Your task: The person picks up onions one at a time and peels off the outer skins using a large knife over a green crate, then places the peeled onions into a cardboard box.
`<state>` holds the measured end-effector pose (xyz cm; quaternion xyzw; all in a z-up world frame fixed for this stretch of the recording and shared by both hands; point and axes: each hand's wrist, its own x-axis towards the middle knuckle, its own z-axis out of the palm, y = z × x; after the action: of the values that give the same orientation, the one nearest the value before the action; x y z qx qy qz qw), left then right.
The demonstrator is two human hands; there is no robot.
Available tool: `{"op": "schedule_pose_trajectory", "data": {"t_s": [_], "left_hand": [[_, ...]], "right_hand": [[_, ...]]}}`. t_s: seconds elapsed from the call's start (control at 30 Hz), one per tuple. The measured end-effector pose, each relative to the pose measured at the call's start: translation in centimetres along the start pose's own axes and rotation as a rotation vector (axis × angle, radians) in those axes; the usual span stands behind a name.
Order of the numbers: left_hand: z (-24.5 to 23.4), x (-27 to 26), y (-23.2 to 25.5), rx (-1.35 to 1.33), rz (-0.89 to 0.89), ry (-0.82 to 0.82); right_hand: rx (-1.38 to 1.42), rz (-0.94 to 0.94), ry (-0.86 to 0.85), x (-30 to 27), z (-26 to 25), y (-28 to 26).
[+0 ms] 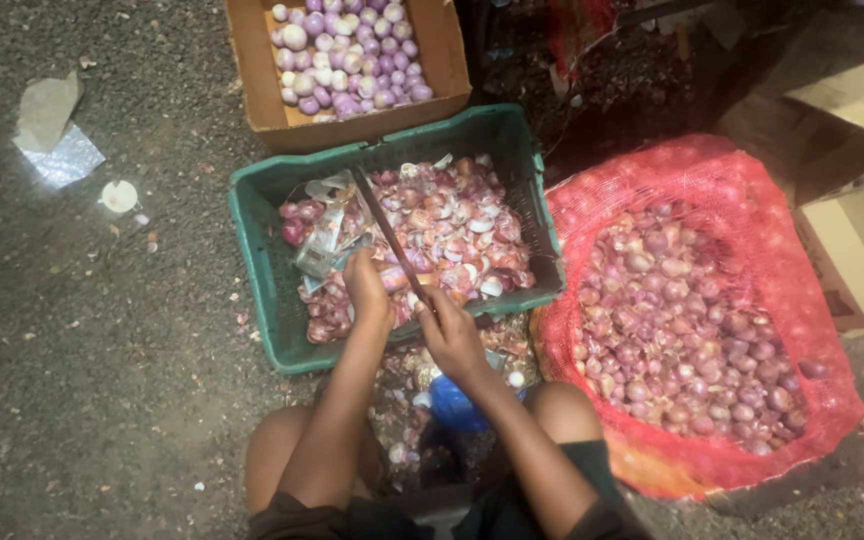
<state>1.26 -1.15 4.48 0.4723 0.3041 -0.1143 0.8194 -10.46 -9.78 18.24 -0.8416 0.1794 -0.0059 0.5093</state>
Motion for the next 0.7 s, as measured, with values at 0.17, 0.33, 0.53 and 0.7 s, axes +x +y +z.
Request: {"op": "schedule_pose_trajectory", "data": {"t_s": [0.17,0.33,0.53,0.7], "left_hand": [[-1.9,2.7,-3.6,0.047,0.219,0.002],[-0.6,0.4,-1.9,-0.016,0.241,-0.050],[1.4,-3.3,2.6,-0.012,0.236,-0.095],[1.3,-3.6,2.4,0.044,0.317,-0.173]], "right_hand": [[-0.122,-0.230,0.056,-1.1,0.5,-0.4],[-0.246,-0.175,0.077,-1.7,1.8,1.2],[-0.287,-0.174,0.067,-1.7,2.8,2.3],[-0.192,-0.272,0.135,-1.9,2.7,1.4]]}}
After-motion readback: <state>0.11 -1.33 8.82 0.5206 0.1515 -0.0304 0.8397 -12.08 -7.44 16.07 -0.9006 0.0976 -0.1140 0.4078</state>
